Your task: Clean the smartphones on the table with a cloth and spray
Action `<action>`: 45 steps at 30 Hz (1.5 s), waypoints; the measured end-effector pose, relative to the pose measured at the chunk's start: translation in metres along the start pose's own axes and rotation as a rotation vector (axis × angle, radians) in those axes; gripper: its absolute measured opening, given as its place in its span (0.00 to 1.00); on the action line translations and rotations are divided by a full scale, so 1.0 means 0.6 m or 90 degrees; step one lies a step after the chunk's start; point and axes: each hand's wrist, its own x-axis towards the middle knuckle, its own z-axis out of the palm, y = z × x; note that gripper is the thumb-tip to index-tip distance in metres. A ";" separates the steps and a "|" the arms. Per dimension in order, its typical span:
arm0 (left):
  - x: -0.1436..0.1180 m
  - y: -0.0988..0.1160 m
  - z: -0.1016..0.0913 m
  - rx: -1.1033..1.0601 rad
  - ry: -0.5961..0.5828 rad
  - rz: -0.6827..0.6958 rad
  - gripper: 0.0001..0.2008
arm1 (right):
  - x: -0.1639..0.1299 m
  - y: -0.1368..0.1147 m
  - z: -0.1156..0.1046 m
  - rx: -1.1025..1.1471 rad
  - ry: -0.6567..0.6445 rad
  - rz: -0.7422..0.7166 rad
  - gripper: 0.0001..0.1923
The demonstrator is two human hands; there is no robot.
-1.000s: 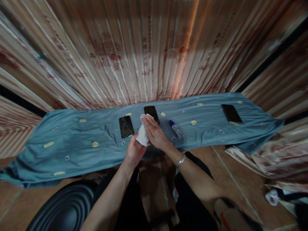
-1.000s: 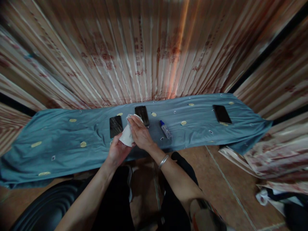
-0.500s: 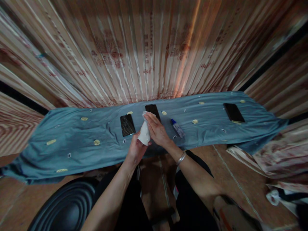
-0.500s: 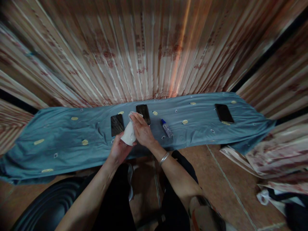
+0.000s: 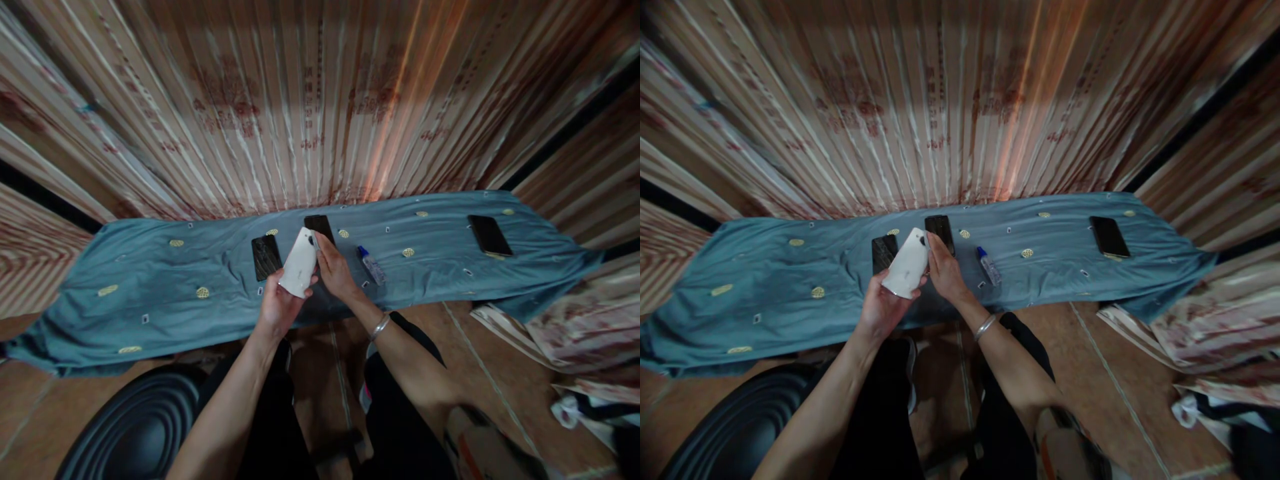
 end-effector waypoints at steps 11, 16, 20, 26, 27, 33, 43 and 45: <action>0.004 0.006 -0.007 -0.032 0.032 -0.006 0.17 | -0.013 -0.001 0.020 -0.007 -0.014 0.018 0.27; 0.009 0.010 -0.010 -0.010 0.056 0.013 0.16 | -0.016 -0.009 0.020 0.000 -0.046 -0.013 0.26; 0.014 0.011 -0.011 -0.015 0.087 0.034 0.15 | -0.024 -0.024 0.019 0.008 -0.062 -0.044 0.26; 0.017 0.009 -0.007 -0.038 0.121 0.052 0.12 | -0.029 -0.042 0.018 -0.016 -0.077 -0.092 0.26; 0.016 0.007 -0.006 -0.038 0.123 0.046 0.12 | -0.026 -0.041 0.015 -0.022 -0.075 -0.092 0.27; 0.011 -0.006 0.001 -0.004 0.087 -0.001 0.15 | -0.006 -0.019 -0.004 -0.044 -0.044 -0.050 0.27; 0.014 -0.007 -0.011 0.020 0.047 0.015 0.20 | -0.007 -0.004 0.005 -0.004 -0.007 -0.030 0.24; 0.015 -0.007 -0.013 0.030 0.034 0.015 0.20 | -0.008 -0.003 0.004 0.005 0.000 -0.026 0.23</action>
